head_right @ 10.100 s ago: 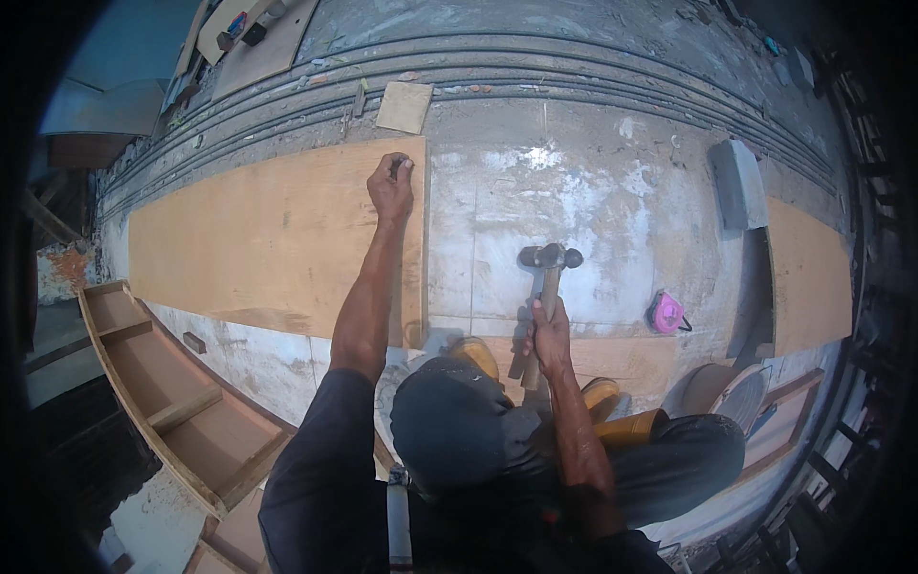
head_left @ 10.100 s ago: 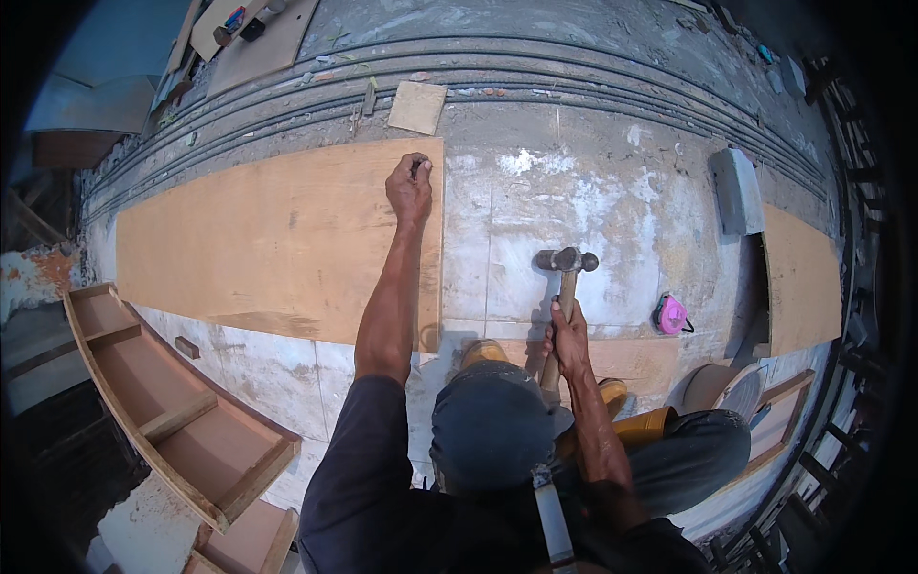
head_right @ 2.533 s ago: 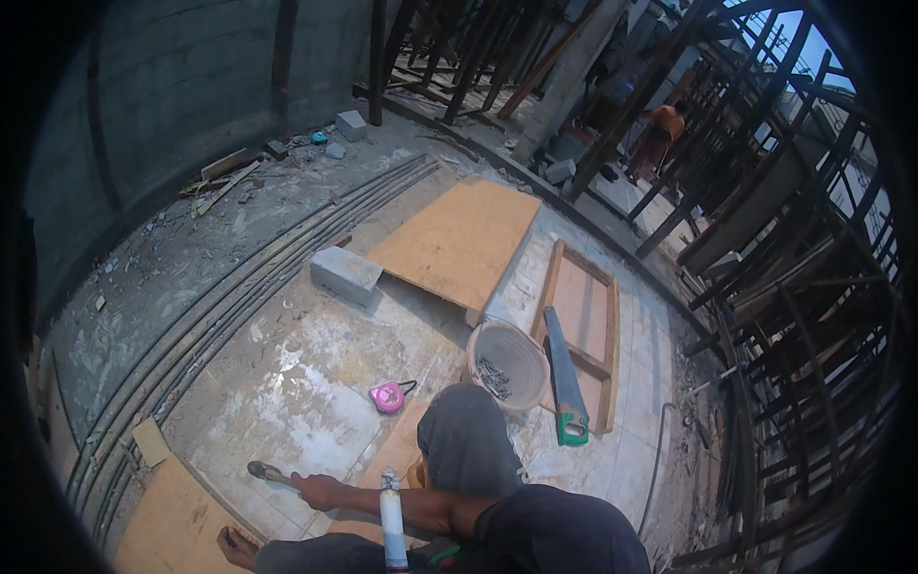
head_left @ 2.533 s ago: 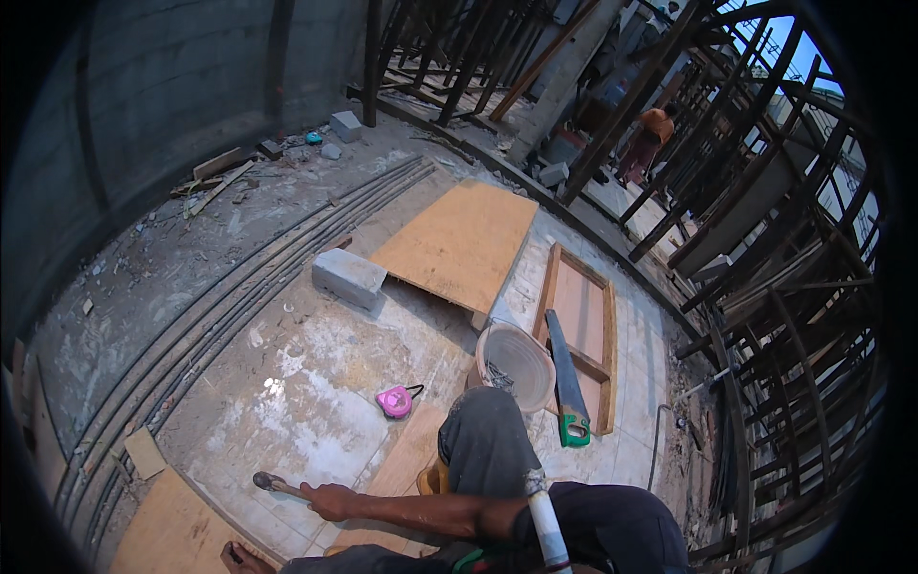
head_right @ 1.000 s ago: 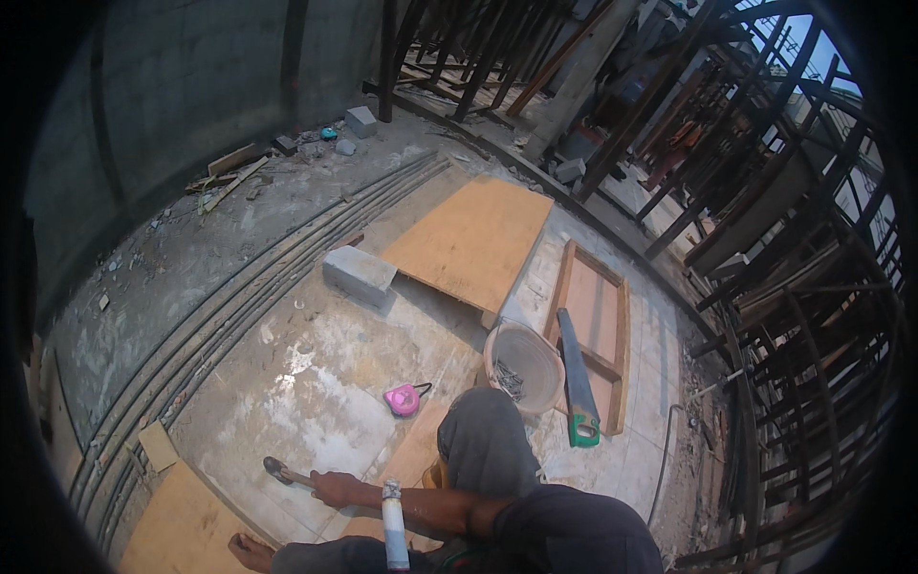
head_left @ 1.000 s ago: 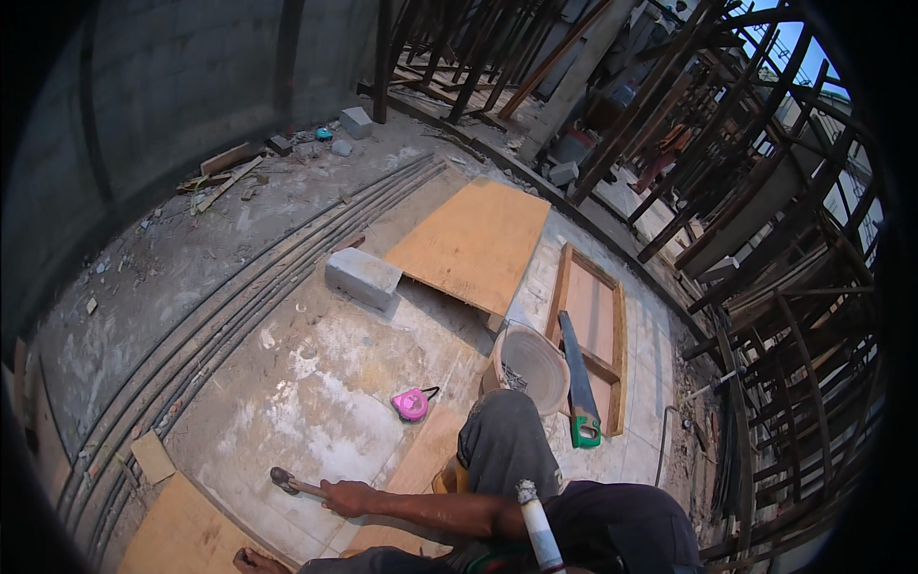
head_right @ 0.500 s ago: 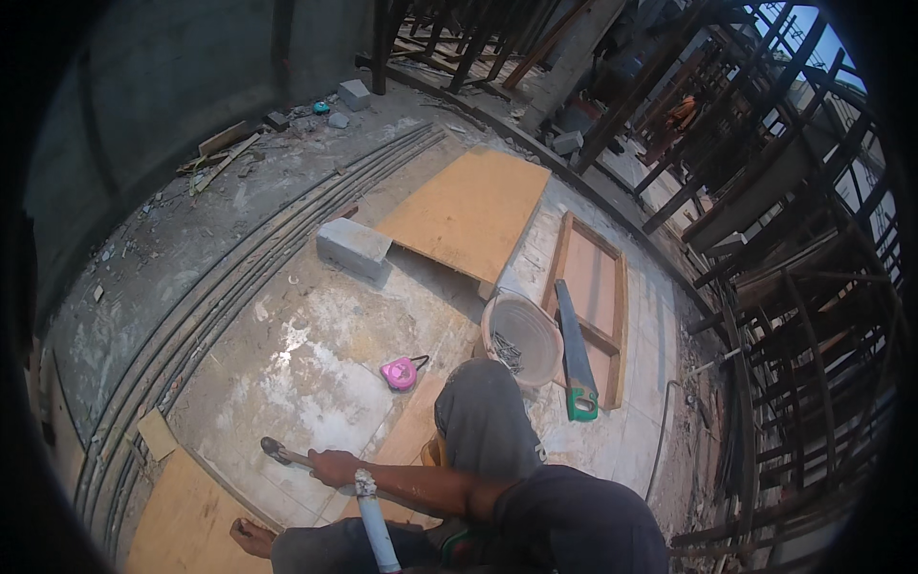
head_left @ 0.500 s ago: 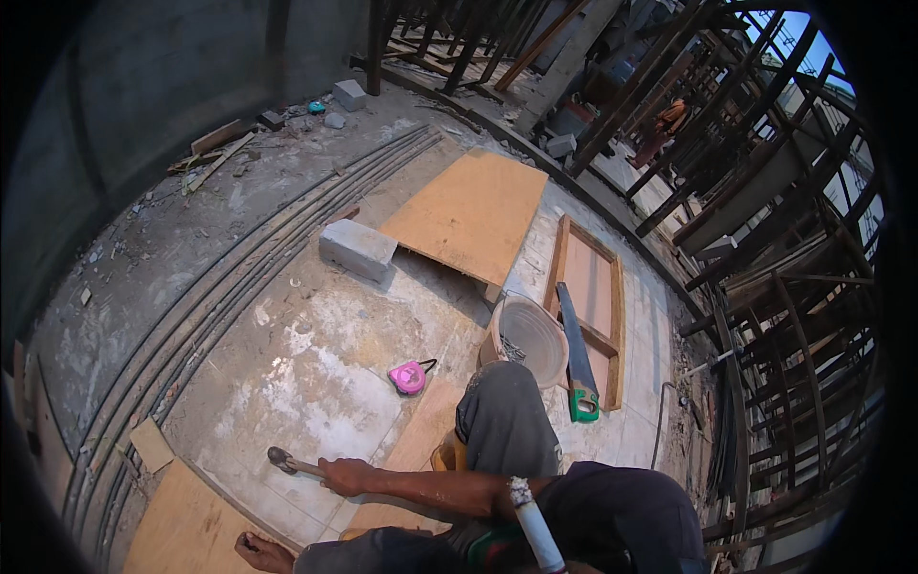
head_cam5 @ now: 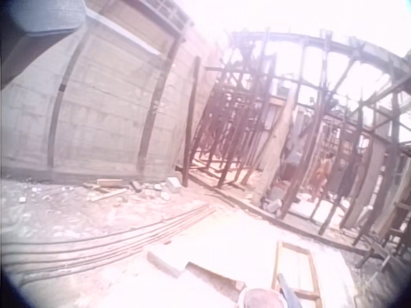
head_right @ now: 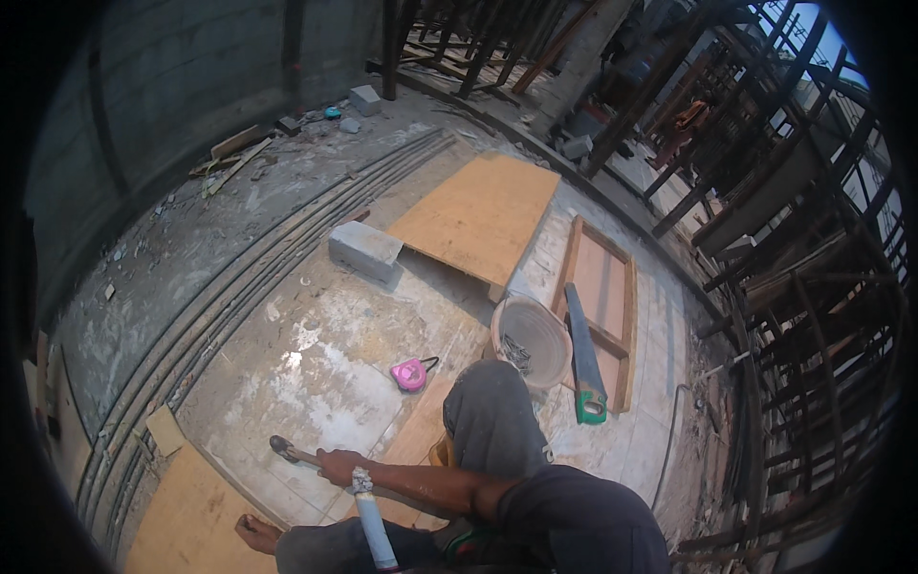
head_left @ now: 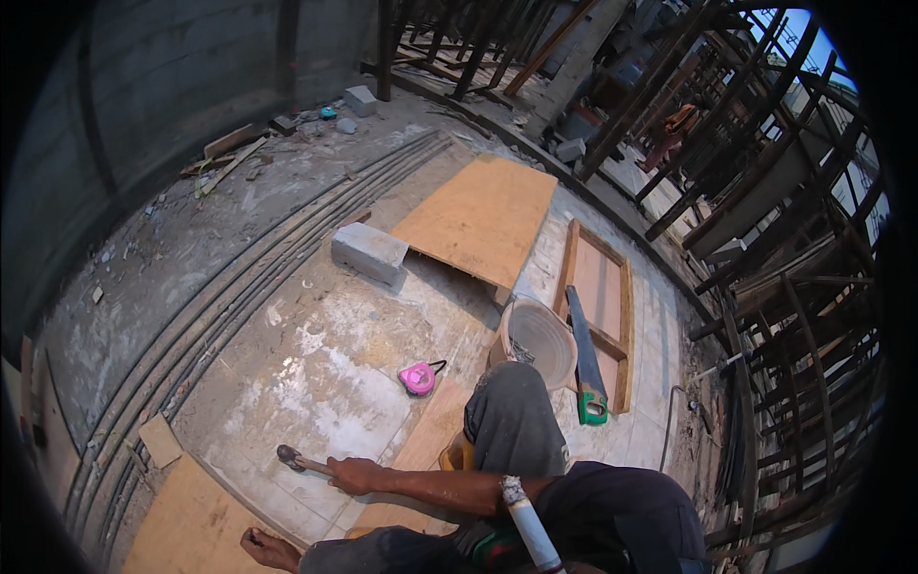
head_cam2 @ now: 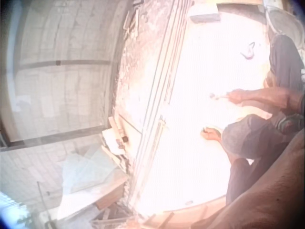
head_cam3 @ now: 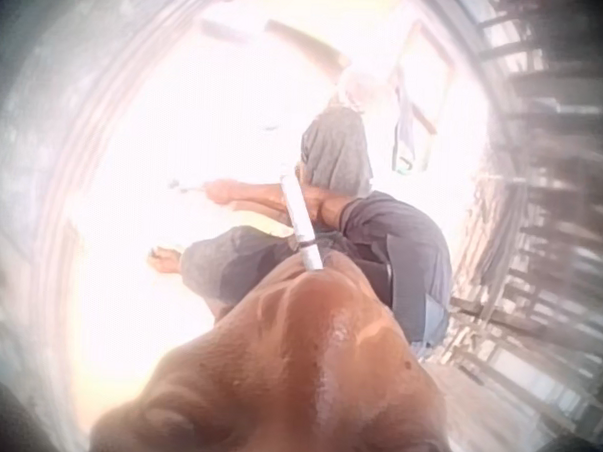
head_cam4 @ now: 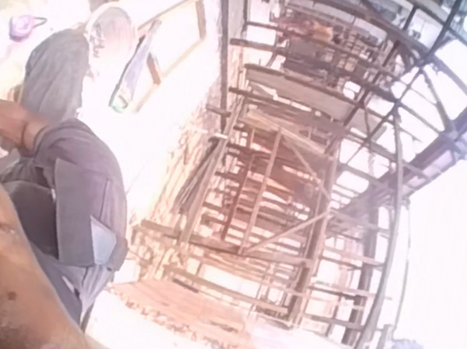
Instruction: The person measures a piece of plywood with a tape measure, takes nails from a bucket, and hammers them into the wood to attach it to a frame.
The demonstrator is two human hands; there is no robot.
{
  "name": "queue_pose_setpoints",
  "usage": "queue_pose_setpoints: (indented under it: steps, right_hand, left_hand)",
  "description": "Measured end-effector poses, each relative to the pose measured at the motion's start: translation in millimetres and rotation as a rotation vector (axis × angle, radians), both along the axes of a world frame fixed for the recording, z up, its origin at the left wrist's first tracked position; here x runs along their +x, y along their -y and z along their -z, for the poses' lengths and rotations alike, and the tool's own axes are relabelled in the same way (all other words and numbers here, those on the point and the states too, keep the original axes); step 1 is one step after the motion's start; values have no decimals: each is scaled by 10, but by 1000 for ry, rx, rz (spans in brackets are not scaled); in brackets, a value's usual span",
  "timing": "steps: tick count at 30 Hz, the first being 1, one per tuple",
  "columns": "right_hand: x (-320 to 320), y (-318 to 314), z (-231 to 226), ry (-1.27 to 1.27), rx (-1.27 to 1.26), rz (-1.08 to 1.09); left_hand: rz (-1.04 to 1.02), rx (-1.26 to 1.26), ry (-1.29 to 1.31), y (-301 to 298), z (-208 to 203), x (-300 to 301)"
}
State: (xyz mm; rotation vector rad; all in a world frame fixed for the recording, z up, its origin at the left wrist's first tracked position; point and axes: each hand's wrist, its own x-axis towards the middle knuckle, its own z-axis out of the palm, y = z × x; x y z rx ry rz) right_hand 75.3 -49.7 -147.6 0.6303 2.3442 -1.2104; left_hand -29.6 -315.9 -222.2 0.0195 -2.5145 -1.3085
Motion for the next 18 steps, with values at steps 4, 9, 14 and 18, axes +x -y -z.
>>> queue_pose_setpoints:
  steps: [4,9,14,18]
  right_hand:
    - [66,-75,82,-60,-11,14]
    - [223,-319,176,-31,-76,68]
    - [-31,-65,80,-92,-25,80]
    - [87,83,107,-161,-70,134]
  left_hand:
    - [-40,-41,-6,-65,-46,46]
    - [74,52,21,-338,-111,163]
    - [-24,22,37,-102,-194,-35]
    - [40,-1,-42,-174,-213,-130]
